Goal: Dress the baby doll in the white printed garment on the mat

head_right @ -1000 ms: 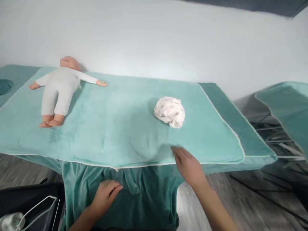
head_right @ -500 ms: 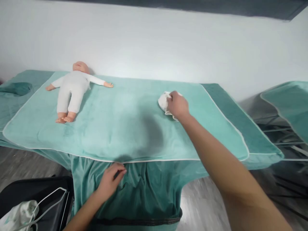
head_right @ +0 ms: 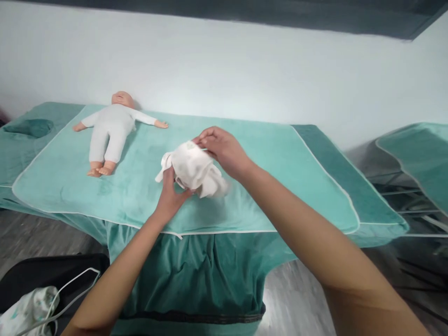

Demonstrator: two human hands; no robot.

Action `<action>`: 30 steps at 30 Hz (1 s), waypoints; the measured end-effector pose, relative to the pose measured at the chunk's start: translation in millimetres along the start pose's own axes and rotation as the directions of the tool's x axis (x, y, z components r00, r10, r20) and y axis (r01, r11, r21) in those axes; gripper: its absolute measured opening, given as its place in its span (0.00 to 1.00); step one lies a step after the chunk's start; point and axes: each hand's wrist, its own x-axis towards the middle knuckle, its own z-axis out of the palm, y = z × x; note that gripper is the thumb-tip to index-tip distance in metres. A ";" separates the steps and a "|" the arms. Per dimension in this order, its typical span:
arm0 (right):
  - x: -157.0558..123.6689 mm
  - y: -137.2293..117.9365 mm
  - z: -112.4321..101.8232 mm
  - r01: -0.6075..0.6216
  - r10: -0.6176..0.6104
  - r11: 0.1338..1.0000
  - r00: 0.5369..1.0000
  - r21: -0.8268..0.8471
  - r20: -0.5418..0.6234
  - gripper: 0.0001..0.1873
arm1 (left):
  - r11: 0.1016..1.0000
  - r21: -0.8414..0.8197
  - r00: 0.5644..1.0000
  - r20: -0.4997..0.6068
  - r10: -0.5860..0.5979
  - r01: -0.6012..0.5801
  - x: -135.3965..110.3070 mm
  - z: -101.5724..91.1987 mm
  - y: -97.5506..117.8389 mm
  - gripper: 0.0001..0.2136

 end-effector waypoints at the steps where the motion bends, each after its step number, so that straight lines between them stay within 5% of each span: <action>1: -0.3 5.3 7.3 -0.018 0.019 1.000 0.999 -0.024 0.036 0.12 | 1.000 -0.030 1.000 -0.023 0.001 -0.001 5.9 1.8 -4.4 0.41; 6: -11.0 36.0 28.6 -0.114 0.119 0.973 0.993 -0.200 0.012 0.10 | 0.984 -0.161 0.991 -0.100 -0.091 0.074 15.0 -12.8 -26.1 0.19; 9: -27.9 54.5 40.4 -0.171 0.183 0.961 0.982 -0.215 0.038 0.10 | 0.960 -0.230 0.965 -0.167 -0.201 0.160 12.6 -30.0 -26.1 0.18; 13: -51.8 75.0 65.2 -0.157 0.190 0.938 0.978 -0.309 0.081 0.23 | 0.864 -0.393 0.919 -0.103 -0.381 0.314 14.0 -41.7 -10.0 0.21; 16: -59.9 84.0 82.0 -0.096 0.153 0.928 0.979 -0.360 0.132 0.31 | 0.856 -0.414 0.933 -0.044 -0.357 0.308 16.2 -41.0 1.9 0.19; 22: -53.3 99.0 84.3 0.048 0.089 0.807 0.976 -0.589 0.200 0.06 | 0.908 -0.322 0.957 -0.019 -0.291 0.270 9.4 -40.0 -13.5 0.23; 26: -49.1 100.1 70.0 -0.013 0.074 0.885 0.991 -0.465 0.114 0.04 | 0.930 -0.196 0.944 -0.050 -0.326 0.311 -1.4 -48.5 -39.4 0.37; 30: -46.2 78.7 52.1 -0.140 0.135 0.984 0.990 -0.111 -0.051 0.09 | 0.923 -0.171 0.935 -0.036 -0.354 0.343 -11.6 -51.3 -54.8 0.41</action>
